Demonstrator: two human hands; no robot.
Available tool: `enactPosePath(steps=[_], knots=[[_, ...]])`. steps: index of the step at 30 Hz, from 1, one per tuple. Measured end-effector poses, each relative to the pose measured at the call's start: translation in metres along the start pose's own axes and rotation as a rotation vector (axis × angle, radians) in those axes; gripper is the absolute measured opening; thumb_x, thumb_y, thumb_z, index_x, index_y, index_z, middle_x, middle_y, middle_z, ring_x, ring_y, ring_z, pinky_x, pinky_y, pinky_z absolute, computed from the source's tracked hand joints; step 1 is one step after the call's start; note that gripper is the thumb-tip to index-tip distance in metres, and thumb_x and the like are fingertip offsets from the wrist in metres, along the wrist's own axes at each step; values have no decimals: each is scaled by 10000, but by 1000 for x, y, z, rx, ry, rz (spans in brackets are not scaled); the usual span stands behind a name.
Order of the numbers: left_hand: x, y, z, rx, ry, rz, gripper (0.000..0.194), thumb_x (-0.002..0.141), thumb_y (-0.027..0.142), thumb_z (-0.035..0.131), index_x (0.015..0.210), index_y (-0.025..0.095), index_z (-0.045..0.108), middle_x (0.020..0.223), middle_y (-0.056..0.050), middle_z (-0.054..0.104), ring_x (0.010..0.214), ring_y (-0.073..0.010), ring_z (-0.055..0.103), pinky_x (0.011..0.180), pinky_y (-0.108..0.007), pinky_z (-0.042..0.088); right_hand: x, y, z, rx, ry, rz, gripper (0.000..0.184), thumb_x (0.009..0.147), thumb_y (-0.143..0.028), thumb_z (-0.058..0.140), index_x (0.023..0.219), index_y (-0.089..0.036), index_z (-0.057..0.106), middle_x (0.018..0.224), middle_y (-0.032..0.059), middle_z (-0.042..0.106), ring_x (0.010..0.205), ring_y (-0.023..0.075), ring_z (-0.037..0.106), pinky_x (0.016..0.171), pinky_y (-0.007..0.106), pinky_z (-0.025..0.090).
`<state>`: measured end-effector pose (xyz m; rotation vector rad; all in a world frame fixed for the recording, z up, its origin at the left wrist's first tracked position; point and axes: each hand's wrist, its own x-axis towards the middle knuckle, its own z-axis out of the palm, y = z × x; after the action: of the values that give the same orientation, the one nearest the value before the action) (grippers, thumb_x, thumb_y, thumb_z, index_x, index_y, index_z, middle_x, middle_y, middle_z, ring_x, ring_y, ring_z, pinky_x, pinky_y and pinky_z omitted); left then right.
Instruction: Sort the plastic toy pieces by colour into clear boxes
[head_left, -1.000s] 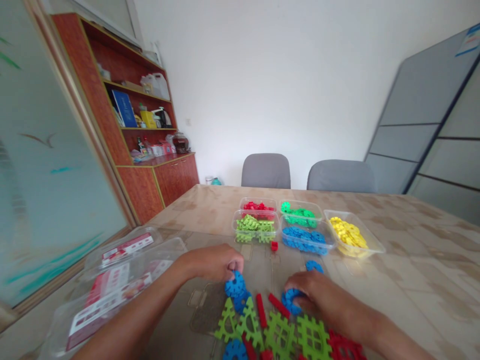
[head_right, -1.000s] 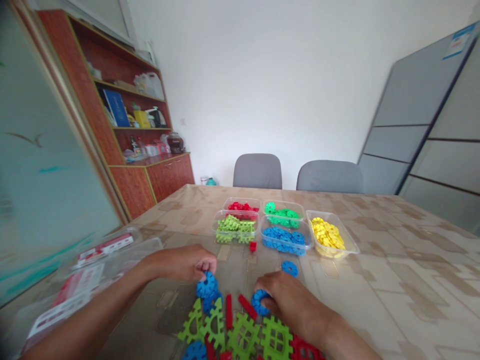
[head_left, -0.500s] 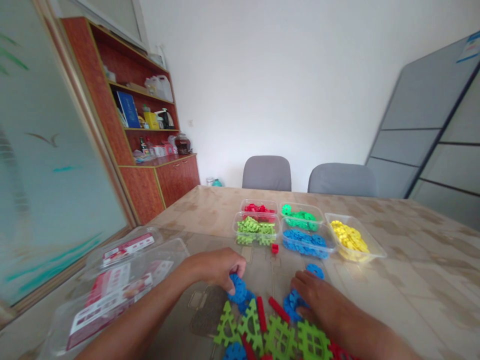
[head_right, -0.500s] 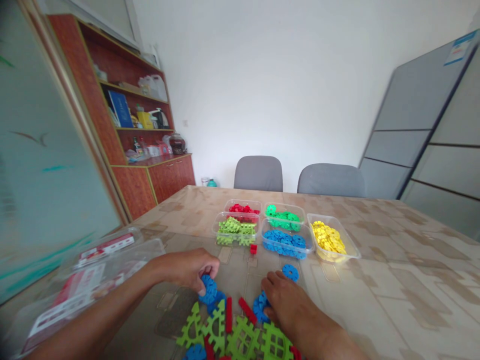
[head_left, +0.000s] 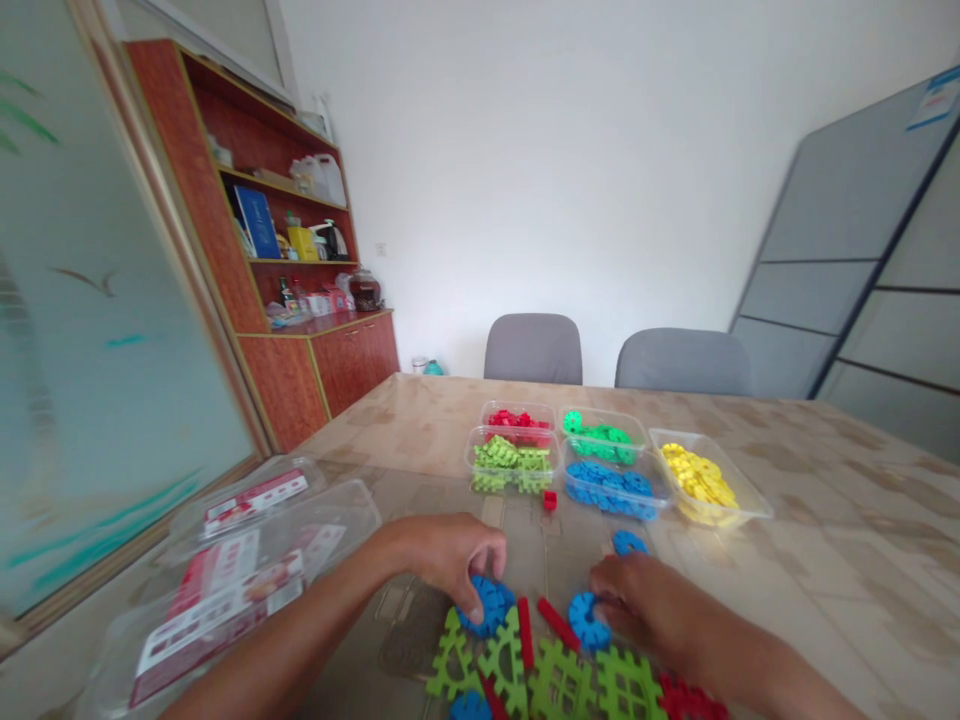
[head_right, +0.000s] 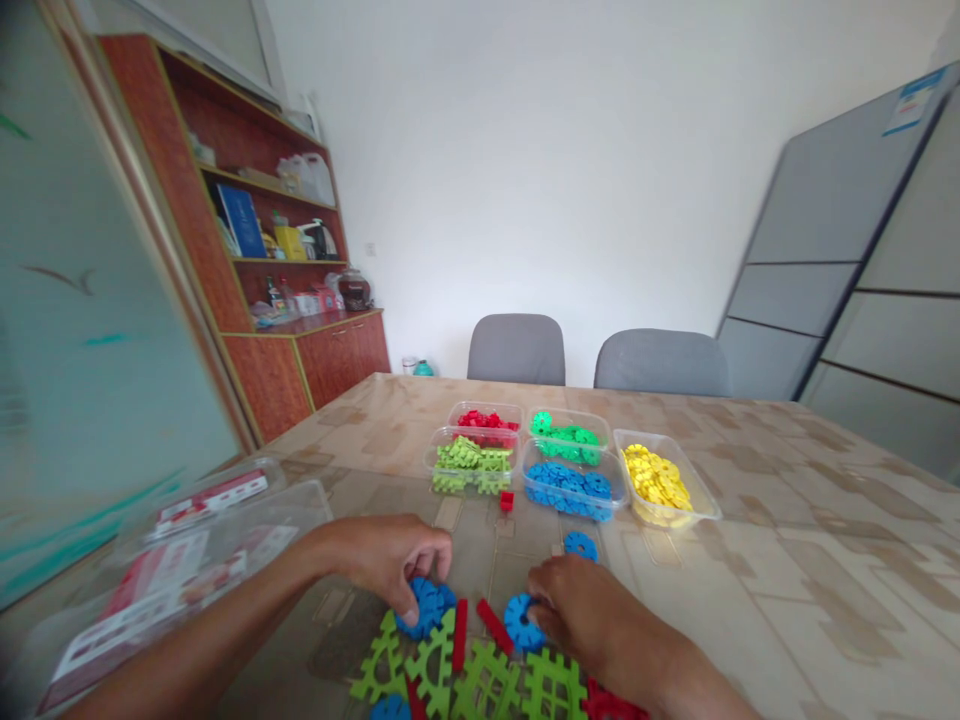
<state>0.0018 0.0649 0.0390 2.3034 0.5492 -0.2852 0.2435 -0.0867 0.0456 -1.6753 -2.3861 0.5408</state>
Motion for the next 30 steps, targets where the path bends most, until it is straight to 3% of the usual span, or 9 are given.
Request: enactPosePath(steps=[4, 11, 14, 20, 25, 30], knots=[[1, 3, 3, 114, 19, 5, 624, 523, 363, 885, 1065, 229, 606, 757, 62, 561, 648, -125, 535, 515, -181, 330, -2, -2, -1, -31, -23, 51, 99, 833, -169, 505, 792, -190, 592, 789, 41, 662, 698, 178, 593, 590, 247, 359], [0, 13, 4, 180, 22, 49, 450, 557, 300, 866, 908, 206, 602, 724, 72, 514, 623, -107, 485, 497, -176, 306, -3, -5, 10, 49, -14, 126, 162, 788, -184, 583, 949, -167, 599, 1011, 99, 635, 923, 239, 583, 788, 311, 414], [-2, 15, 3, 165, 59, 52, 411, 564, 235, 850, 873, 202, 582, 696, 85, 487, 614, -100, 465, 502, -178, 282, -6, -4, 10, 153, -11, 145, 240, 708, -158, 639, 941, -174, 583, 964, 58, 628, 867, 209, 571, 730, 282, 413], [0, 10, 0, -37, 274, 45, 251, 588, 74, 755, 718, 168, 563, 617, 91, 453, 601, -94, 405, 512, -200, 206, -1, -4, 8, 361, -38, 141, 249, 647, -82, 594, 865, -197, 560, 740, -42, 550, 680, 133, 512, 562, 212, 328], [10, 17, 7, -212, 287, 75, 173, 644, 135, 703, 717, 160, 548, 609, 85, 455, 585, -92, 392, 515, -196, 245, 14, 2, 17, 555, 128, 49, 159, 656, -68, 541, 745, -191, 498, 634, -69, 452, 605, 104, 407, 539, 213, 277], [22, 28, 26, -440, 277, 114, 243, 656, 261, 714, 787, 152, 541, 642, 64, 506, 579, -96, 423, 540, -198, 336, 23, 2, 23, 630, 258, 30, 133, 725, -247, 581, 708, -196, 459, 619, -59, 414, 587, 113, 365, 535, 239, 262]])
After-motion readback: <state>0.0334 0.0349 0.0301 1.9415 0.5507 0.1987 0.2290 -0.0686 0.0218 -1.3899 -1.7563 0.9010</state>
